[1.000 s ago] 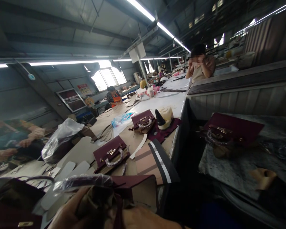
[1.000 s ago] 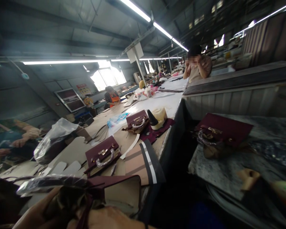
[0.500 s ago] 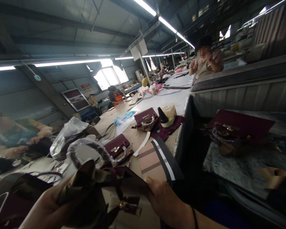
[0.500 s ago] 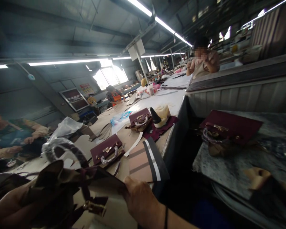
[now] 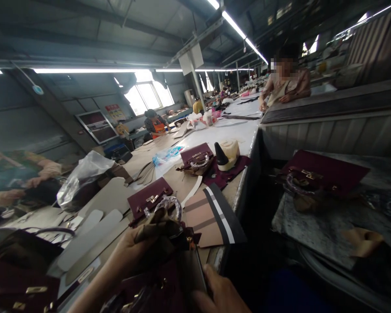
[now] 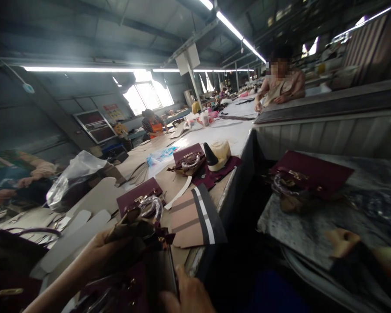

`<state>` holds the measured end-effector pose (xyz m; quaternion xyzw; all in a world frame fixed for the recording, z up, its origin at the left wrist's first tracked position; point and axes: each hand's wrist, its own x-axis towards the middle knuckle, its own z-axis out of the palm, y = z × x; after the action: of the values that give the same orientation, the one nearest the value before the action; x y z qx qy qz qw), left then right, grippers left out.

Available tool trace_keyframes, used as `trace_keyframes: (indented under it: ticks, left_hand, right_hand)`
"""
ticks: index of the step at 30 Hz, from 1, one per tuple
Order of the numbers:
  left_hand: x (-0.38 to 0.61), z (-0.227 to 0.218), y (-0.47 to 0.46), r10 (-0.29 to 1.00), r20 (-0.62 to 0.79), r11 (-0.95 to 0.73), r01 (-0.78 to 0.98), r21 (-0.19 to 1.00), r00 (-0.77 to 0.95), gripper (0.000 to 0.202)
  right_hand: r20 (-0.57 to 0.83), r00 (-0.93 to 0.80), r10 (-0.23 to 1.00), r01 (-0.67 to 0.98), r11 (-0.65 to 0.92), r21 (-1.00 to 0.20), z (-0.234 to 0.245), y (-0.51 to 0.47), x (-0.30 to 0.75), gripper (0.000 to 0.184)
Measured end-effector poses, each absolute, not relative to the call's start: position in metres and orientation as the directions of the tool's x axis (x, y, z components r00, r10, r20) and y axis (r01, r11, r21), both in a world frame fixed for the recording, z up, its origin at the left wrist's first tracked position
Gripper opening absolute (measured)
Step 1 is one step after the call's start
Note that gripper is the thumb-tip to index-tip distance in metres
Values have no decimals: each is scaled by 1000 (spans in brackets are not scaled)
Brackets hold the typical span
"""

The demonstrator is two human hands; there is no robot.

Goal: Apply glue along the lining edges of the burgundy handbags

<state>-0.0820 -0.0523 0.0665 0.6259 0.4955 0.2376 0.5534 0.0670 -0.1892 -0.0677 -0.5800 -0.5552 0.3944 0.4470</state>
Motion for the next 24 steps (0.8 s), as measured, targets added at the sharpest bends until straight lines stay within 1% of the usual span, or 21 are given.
trace_keyframes:
  ticks: [1, 3, 4, 5, 7, 10, 11, 13, 15, 17, 19, 20, 21, 22, 24]
  left_hand:
    - [-82, 63, -50, 874, -252, 99, 356, 929, 414, 49]
    - [-82, 57, -43, 856, -242, 64, 370, 927, 457, 54]
    - [-83, 54, -41, 839, -253, 59, 381, 923, 481, 55]
    - [-83, 52, -39, 821, -269, 67, 383, 921, 504, 55]
    - [-82, 49, -39, 794, -297, 108, 359, 927, 530, 53]
    - [-78, 48, -47, 795, -295, 138, 316, 939, 529, 49]
    - [-77, 48, -50, 803, -279, 117, 319, 940, 526, 48]
    - [-76, 49, -55, 826, -241, 49, 360, 932, 510, 47]
    - [-76, 53, -59, 863, -150, -71, 409, 910, 483, 43]
    - [-76, 59, -62, 873, 1, -249, 444, 861, 488, 37]
    - [-75, 65, -66, 835, 134, -419, 458, 784, 534, 29]
    - [-75, 67, -67, 812, 174, -476, 459, 750, 557, 27]
    - [-75, 68, -69, 802, 188, -499, 462, 733, 568, 26]
    - [-75, 68, -71, 812, 180, -485, 470, 737, 555, 26]
    - [-77, 65, -72, 872, 126, -387, 507, 770, 474, 30]
  right_hand:
    - [106, 165, 981, 337, 44, -940, -61, -185, 73, 44]
    - [313, 299, 901, 479, 142, -866, -47, -172, 85, 60]
    - [416, 311, 855, 548, 196, -813, -41, -165, 90, 60]
    - [500, 297, 814, 603, 246, -759, -36, -159, 94, 55]
    - [594, 246, 766, 662, 315, -680, -28, -149, 101, 37]
    - [617, 198, 761, 684, 343, -643, -16, -145, 106, 17]
    - [623, 169, 763, 694, 357, -625, -11, -144, 107, 13]
    - [631, 98, 769, 717, 386, -581, 0, -142, 110, 16]
    - [630, 28, 776, 736, 410, -539, 10, -136, 113, 21]
    - [619, -17, 785, 748, 421, -514, 20, -127, 116, 22]
    - [598, -41, 801, 753, 418, -508, 27, -118, 118, 21]
    - [582, -43, 812, 754, 409, -514, 29, -115, 119, 21]
    - [564, -41, 825, 754, 396, -524, 32, -113, 118, 20]
    - [541, -40, 840, 751, 383, -538, 33, -112, 117, 19]
    - [488, -51, 871, 734, 364, -573, 34, -111, 114, 18]
